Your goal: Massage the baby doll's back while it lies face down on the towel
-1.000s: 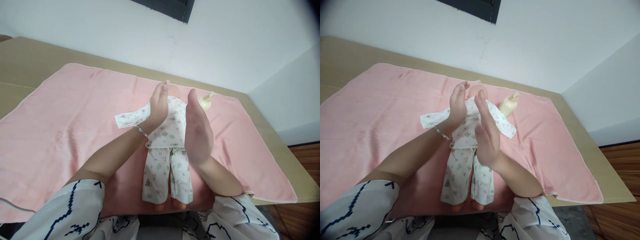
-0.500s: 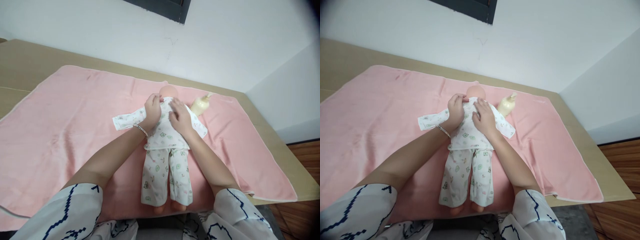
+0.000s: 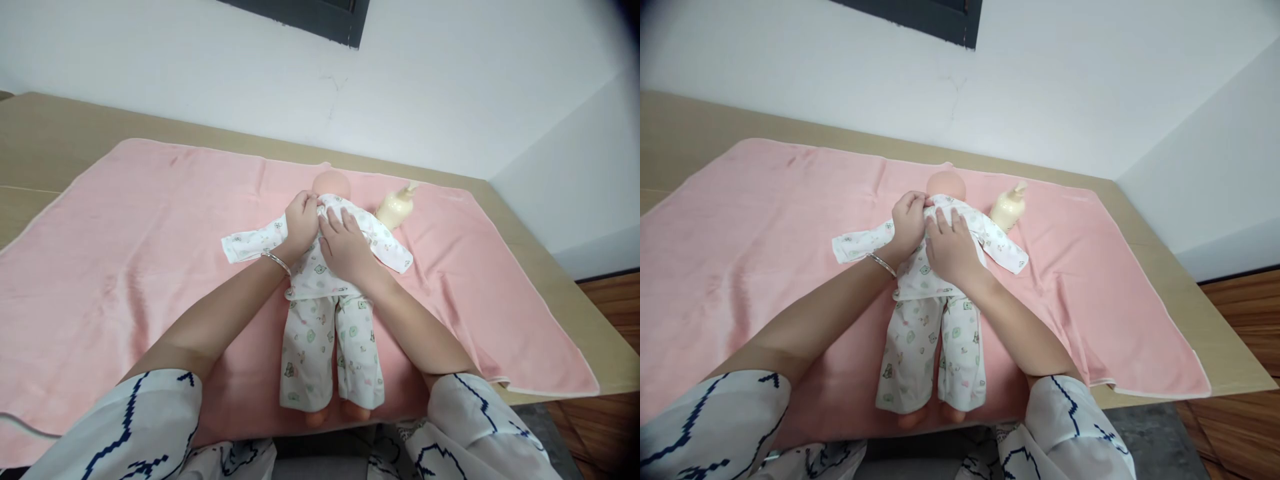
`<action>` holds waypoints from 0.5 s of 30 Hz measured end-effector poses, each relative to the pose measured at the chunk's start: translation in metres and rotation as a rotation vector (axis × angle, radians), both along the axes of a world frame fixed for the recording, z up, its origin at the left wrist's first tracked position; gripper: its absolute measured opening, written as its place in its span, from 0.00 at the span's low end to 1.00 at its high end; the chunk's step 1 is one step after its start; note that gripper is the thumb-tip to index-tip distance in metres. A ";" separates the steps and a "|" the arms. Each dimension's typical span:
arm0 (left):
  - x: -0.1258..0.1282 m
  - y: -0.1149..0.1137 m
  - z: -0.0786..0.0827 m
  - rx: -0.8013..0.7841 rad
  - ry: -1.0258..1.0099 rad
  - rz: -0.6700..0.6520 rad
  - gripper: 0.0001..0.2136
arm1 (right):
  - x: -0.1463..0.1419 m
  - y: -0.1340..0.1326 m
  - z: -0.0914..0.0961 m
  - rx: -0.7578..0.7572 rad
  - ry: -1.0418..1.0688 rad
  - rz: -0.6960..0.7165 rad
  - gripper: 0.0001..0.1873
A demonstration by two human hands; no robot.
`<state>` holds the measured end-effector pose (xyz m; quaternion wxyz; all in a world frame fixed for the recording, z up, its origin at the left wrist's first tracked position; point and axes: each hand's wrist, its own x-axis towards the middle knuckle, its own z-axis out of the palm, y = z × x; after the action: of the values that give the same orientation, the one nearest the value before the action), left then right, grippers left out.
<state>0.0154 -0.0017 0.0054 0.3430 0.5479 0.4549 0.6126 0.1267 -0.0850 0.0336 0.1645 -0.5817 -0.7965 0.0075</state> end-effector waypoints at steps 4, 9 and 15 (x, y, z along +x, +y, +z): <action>0.000 -0.001 0.000 0.019 -0.004 0.007 0.09 | 0.021 0.020 -0.001 -0.047 0.088 0.097 0.27; -0.001 -0.002 0.001 0.049 0.052 0.005 0.10 | 0.020 0.018 -0.006 0.013 0.126 -0.204 0.32; -0.001 0.002 -0.004 0.012 0.089 0.000 0.06 | -0.008 -0.008 0.001 0.020 -0.013 0.061 0.28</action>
<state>0.0147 0.0008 0.0014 0.3193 0.5768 0.4659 0.5902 0.1188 -0.0925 0.0343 0.1650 -0.5553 -0.8151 0.0008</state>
